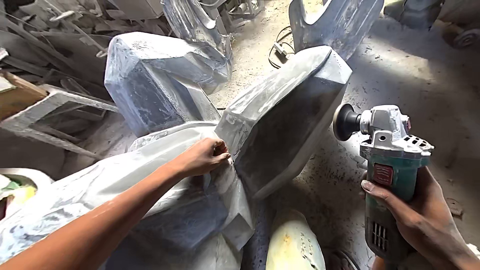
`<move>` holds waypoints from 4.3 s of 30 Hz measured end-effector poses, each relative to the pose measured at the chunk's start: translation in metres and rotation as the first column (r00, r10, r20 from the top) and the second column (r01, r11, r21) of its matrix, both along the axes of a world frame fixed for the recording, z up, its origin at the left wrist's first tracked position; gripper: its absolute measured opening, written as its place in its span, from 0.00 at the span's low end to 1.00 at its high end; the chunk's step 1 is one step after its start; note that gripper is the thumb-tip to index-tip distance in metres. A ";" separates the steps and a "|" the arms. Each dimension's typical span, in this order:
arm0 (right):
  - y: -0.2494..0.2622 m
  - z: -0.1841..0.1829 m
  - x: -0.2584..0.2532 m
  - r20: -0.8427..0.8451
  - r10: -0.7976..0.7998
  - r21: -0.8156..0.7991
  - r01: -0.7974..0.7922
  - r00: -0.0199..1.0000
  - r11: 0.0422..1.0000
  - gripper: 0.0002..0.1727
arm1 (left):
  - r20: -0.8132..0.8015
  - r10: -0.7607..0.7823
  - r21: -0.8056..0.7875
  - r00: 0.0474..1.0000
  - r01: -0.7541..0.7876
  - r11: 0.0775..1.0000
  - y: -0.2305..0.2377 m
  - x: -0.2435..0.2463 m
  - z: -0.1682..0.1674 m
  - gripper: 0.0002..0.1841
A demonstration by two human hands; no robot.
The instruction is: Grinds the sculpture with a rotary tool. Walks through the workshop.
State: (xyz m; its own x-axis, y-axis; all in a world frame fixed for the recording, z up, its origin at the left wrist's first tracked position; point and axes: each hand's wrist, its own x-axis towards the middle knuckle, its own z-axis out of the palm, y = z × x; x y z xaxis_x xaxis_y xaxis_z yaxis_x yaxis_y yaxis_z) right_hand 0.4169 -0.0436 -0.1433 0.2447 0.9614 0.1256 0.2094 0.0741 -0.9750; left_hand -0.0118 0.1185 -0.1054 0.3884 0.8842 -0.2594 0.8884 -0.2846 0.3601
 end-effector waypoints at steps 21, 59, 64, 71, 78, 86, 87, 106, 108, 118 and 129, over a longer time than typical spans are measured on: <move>0.101 0.102 -0.172 0.884 0.431 -0.335 -0.397 0.182 0.854 0.26 | 0.038 0.566 0.262 0.824 -0.555 0.790 -0.051 -0.177 0.081 0.28; 0.121 0.131 -0.255 0.822 0.471 -0.554 -0.258 -0.320 0.791 0.26 | 0.004 0.619 0.207 0.785 -0.606 0.768 -0.057 -0.165 0.091 0.24; 0.132 0.125 -0.265 0.854 0.441 -0.508 -0.257 -0.276 0.822 0.25 | 0.004 0.622 0.207 0.783 -0.609 0.765 -0.056 -0.166 0.090 0.23; 0.092 0.101 -0.216 0.873 0.485 -0.439 -0.347 0.054 0.829 0.29 | 0.000 0.626 0.194 0.779 -0.615 0.765 -0.051 -0.168 0.089 0.23; -0.003 -0.014 -0.211 0.329 0.521 0.086 -0.574 0.788 0.814 0.41 | 0.064 0.621 0.180 0.781 -0.621 0.763 -0.044 -0.177 0.082 0.26; -0.046 -0.057 -0.253 0.387 0.502 0.165 -0.594 0.773 0.787 0.42 | 0.295 0.591 0.154 0.750 -0.648 0.746 -0.046 -0.181 0.081 0.32; -0.045 -0.060 -0.254 0.403 0.500 0.180 -0.602 0.767 0.778 0.42 | 0.306 0.599 0.149 0.740 -0.658 0.738 -0.047 -0.180 0.082 0.33; 0.091 -0.029 -0.208 0.911 0.385 0.056 -0.970 0.146 0.235 0.41 | 0.432 0.660 0.100 0.614 -0.760 0.642 -0.059 -0.176 0.088 0.34; 0.088 -0.031 -0.207 0.926 0.362 0.032 -0.977 0.107 0.209 0.41 | 0.444 0.657 0.106 0.610 -0.764 0.637 -0.059 -0.177 0.089 0.34; 0.081 -0.040 -0.205 0.930 0.330 0.087 -0.969 0.162 0.230 0.40 | 0.506 0.656 0.056 0.561 -0.780 0.624 -0.059 -0.180 0.086 0.33; 0.072 -0.043 -0.213 0.860 0.408 0.167 -0.925 0.306 0.342 0.40 | 0.517 0.659 0.053 0.546 -0.789 0.612 -0.060 -0.178 0.087 0.32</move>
